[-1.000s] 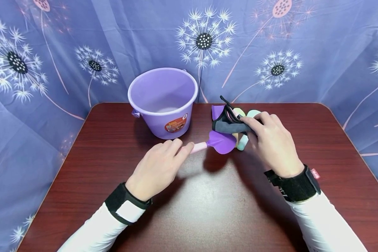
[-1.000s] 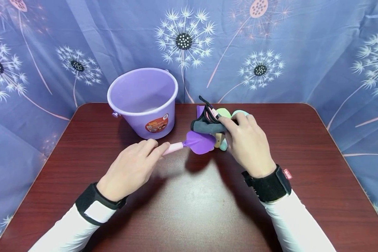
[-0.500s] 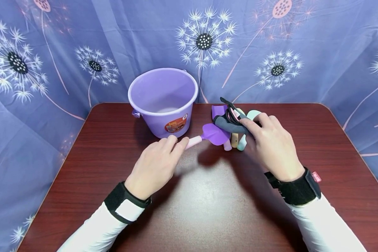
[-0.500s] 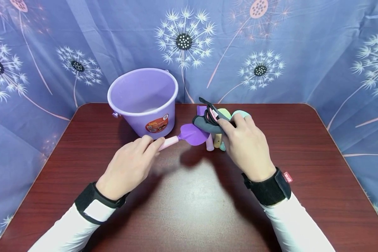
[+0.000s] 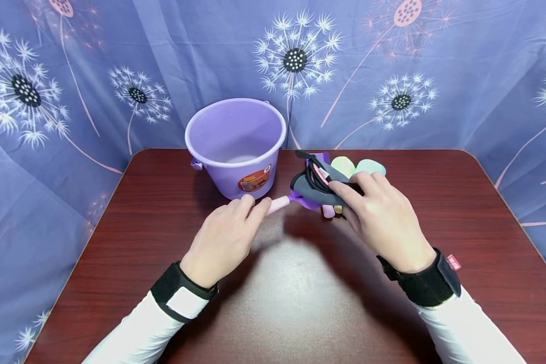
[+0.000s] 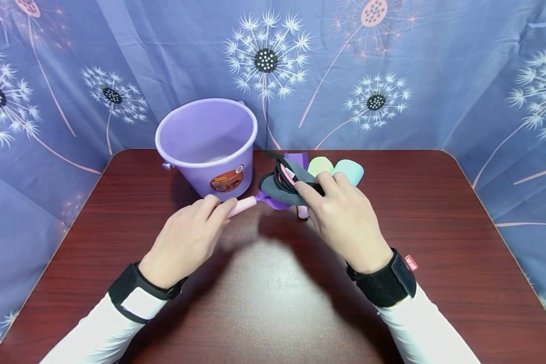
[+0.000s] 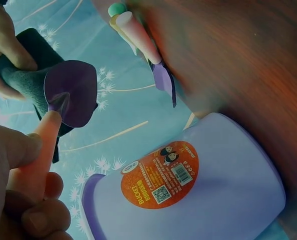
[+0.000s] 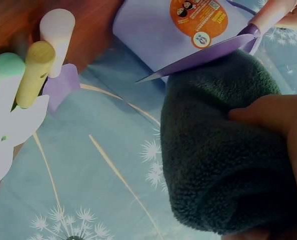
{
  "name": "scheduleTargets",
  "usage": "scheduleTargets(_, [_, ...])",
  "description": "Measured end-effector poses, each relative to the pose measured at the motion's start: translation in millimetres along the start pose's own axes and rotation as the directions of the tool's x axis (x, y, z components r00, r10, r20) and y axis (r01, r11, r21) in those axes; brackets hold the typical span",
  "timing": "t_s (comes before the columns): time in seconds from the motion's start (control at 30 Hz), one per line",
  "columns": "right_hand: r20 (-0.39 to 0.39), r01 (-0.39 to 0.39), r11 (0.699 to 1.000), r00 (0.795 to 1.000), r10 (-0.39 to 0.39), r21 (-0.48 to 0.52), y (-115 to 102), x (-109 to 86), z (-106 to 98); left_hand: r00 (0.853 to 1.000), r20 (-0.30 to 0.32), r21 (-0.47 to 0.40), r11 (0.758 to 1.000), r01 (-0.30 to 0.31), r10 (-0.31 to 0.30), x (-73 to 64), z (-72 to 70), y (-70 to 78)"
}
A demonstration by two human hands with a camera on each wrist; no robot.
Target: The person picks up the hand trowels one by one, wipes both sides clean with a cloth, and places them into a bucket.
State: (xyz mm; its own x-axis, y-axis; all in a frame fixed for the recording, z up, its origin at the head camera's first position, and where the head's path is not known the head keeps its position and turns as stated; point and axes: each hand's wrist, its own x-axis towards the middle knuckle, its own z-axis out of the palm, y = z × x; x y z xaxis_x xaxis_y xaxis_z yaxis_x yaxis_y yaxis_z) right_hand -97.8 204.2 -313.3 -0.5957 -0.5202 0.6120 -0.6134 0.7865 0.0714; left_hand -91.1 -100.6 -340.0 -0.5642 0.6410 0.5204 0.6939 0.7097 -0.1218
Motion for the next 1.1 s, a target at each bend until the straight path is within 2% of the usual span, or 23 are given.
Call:
scheduleTargets(0.23, [-0.055, 0.091, 0.996, 0.994, -0.091, 0.002, -4.4, 7.1, -4.9, 1.0, -0.018, 0.005, 1.0, -0.002, 0.002, -0.1, 1.0, -1.0])
scheduleTargets(0.53, [-0.125, 0.189, 0.982, 0.974, -0.189, -0.014, -4.2, 15.1, -14.5, 1.0, -0.022, -0.001, 1.0, 0.004, -0.004, -0.4, 0.0, -2.3])
scheduleTargets(0.73, [-0.114, 0.169, 0.985, 0.979, -0.172, -0.034, 2.5, 14.1, -14.3, 1.0, -0.03, -0.014, 1.0, 0.002, -0.002, 0.2, -2.1, -2.6])
scheduleTargets(1.1, [-0.098, 0.051, 0.994, 0.993, -0.061, -0.097, 16.5, 7.5, -5.7, 1.0, -0.02, -0.014, 1.0, 0.014, -0.015, 0.7, -3.1, -2.5])
